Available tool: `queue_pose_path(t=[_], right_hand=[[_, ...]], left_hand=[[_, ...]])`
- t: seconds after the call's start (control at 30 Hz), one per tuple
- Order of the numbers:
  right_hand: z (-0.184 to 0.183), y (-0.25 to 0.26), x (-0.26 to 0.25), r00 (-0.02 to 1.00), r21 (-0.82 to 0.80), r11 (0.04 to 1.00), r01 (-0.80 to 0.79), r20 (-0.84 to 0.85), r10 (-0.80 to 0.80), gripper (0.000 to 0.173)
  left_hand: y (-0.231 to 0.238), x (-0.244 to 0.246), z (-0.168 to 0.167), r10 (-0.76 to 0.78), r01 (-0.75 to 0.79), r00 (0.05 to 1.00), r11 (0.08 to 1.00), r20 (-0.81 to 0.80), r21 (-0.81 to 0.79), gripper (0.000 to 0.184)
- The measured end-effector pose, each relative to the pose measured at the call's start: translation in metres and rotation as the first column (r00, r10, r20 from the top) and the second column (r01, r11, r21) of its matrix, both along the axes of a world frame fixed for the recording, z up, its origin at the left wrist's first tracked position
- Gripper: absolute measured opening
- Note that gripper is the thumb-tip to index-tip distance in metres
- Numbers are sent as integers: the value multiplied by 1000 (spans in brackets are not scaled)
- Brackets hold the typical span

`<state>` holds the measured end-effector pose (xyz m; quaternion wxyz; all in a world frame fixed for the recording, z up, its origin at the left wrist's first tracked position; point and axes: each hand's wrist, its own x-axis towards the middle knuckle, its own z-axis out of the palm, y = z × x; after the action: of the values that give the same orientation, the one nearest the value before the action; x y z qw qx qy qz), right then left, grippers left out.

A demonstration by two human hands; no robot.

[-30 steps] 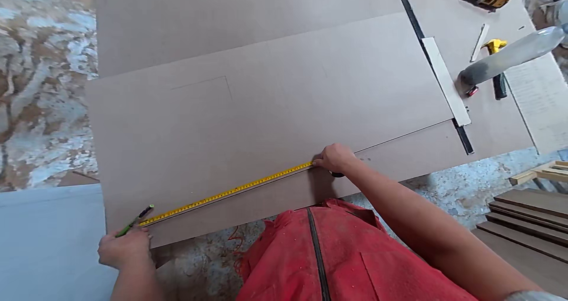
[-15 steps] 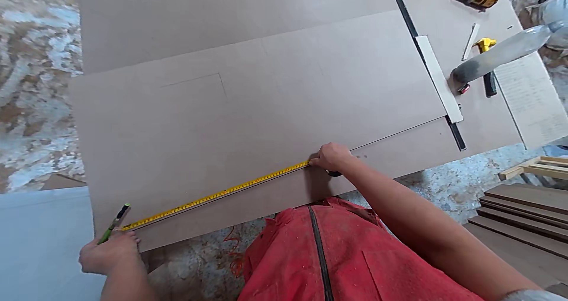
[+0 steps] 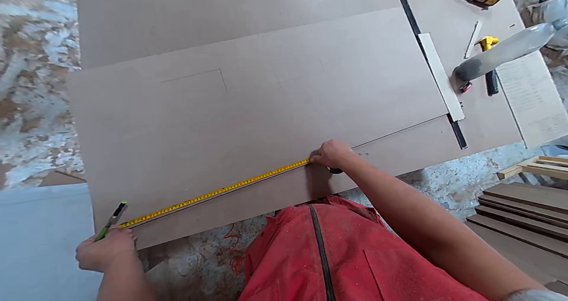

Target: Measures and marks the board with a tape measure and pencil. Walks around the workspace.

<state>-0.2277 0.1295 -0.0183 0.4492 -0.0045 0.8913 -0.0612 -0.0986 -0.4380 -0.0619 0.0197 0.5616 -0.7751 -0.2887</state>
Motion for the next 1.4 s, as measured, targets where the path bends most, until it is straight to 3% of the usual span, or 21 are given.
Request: queue_pose_path(t=[1.4], right_hand=[[2,-4,-1,996,17,996,-86,5,85,55]], left_hand=[[-4,5,0,40,-26,988,995,-152,92,35]])
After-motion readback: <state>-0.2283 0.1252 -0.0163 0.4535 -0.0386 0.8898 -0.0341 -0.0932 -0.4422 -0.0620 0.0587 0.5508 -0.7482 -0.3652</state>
